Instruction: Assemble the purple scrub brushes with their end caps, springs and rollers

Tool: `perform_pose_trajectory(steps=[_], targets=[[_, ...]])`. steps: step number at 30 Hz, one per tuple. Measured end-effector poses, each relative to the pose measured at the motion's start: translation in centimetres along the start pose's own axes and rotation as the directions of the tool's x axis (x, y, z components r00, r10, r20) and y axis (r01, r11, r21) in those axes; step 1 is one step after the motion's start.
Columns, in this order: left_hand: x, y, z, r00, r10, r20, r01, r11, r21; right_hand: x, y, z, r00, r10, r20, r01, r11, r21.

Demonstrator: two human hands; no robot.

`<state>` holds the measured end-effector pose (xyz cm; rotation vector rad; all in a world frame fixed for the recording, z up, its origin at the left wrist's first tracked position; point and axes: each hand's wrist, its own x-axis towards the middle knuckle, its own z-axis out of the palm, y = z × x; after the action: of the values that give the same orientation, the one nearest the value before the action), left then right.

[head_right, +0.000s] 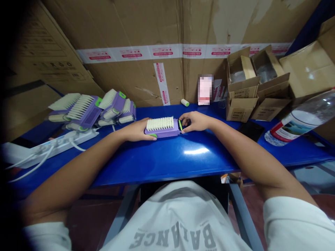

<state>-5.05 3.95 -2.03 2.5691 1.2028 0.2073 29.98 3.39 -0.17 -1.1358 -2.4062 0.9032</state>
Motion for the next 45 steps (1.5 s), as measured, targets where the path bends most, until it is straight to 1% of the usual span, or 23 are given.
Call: perform_pose_trajectory(steps=[7, 11, 19, 35, 40, 45], targets=[[0.0, -0.2, 0.1, 1.000, 0.009, -0.001, -0.009, 1.000, 0.001, 0.2, 0.5, 0.2, 1.000, 0.019, -0.006, -0.018, 0.998, 0.054], [0.0, -0.2, 0.1, 1.000, 0.012, -0.004, -0.012, 1.000, 0.000, 0.3, 0.7, 0.2, 1.000, 0.011, -0.010, -0.011, 0.999, 0.052], [0.1, -0.1, 0.2, 1.000, 0.008, -0.005, -0.008, 1.000, 0.003, 0.4, 1.0, 0.2, 0.998, -0.018, -0.053, 0.019, 1.000, 0.018], [0.0, -0.3, 0.2, 0.999, 0.031, -0.015, -0.031, 0.999, 0.011, 0.6, 1.3, 0.4, 0.999, -0.036, -0.039, 0.038, 0.998, 0.046], [0.0, -0.1, 0.1, 1.000, 0.007, -0.005, -0.007, 1.000, 0.007, 0.7, 1.2, 0.4, 0.999, -0.028, -0.030, 0.030, 0.998, 0.049], [0.0, -0.1, 0.1, 1.000, 0.022, -0.007, -0.022, 1.000, 0.006, 0.6, 1.2, 0.3, 0.999, -0.023, -0.028, 0.025, 0.998, 0.050]])
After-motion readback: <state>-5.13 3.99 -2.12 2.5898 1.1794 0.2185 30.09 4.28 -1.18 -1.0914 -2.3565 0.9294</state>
